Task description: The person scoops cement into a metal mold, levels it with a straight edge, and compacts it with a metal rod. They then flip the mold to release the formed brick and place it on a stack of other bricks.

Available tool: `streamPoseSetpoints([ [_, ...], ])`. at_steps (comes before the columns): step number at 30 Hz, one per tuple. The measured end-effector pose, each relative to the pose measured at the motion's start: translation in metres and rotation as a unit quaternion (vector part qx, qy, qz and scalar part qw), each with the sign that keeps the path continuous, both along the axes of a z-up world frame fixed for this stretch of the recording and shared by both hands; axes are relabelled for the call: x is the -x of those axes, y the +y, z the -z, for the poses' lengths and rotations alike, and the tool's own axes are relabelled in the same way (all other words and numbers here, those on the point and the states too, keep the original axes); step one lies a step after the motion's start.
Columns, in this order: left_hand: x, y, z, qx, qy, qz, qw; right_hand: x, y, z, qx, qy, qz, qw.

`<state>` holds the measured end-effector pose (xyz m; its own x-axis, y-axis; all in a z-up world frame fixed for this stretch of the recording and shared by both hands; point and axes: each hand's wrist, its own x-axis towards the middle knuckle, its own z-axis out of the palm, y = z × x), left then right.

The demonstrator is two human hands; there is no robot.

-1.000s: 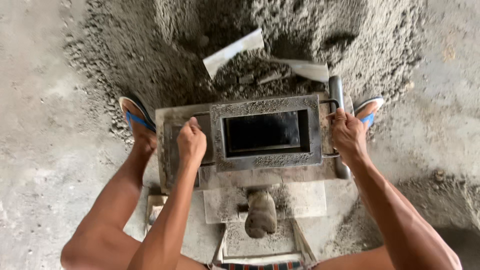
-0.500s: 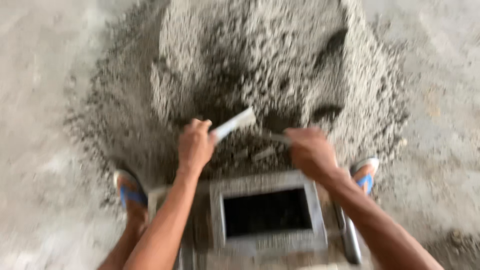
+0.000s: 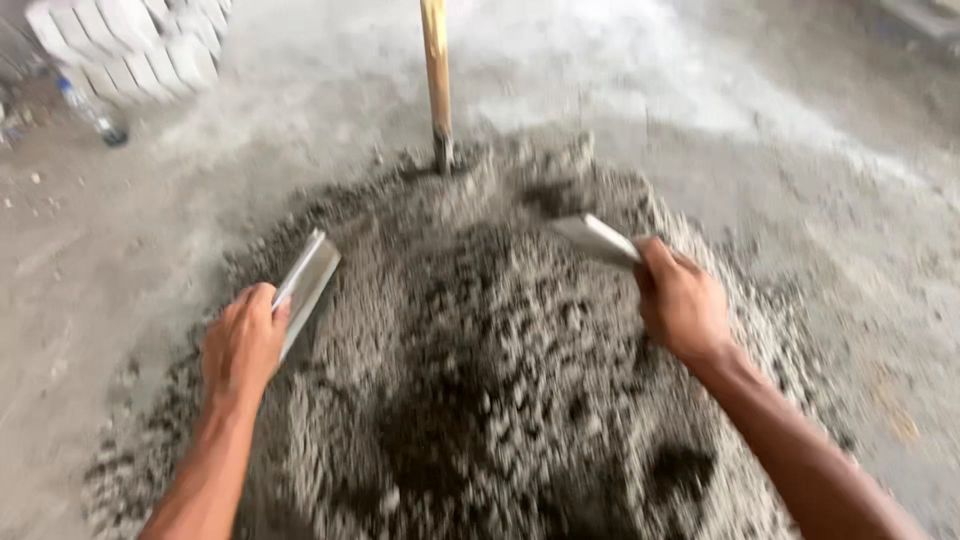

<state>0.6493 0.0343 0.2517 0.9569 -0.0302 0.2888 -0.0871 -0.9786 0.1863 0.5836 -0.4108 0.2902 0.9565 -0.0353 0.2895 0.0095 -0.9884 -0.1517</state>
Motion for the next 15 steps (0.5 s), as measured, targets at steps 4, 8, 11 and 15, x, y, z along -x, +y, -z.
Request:
streamPoseSetpoints([
  [4, -0.055, 0.001, 0.060, 0.082, 0.106, -0.029, 0.990, -0.071, 0.042, 0.019, -0.030, 0.024, 0.056, 0.998],
  [8, -0.030, -0.033, 0.060, 0.145, 0.095, 0.003, 0.985, -0.090, 0.053, 0.094, -0.031, 0.091, 0.052, 0.994],
  [11, 0.000, -0.057, 0.064, 0.221, 0.079, 0.095, 0.967, -0.063, 0.095, 0.079, -0.014, 0.153, 0.024, 0.988],
  [15, 0.054, -0.091, 0.100, 0.225, 0.152, 0.089, 0.958, -0.039, 0.097, 0.104, -0.094, 0.160, -0.013, 0.982],
])
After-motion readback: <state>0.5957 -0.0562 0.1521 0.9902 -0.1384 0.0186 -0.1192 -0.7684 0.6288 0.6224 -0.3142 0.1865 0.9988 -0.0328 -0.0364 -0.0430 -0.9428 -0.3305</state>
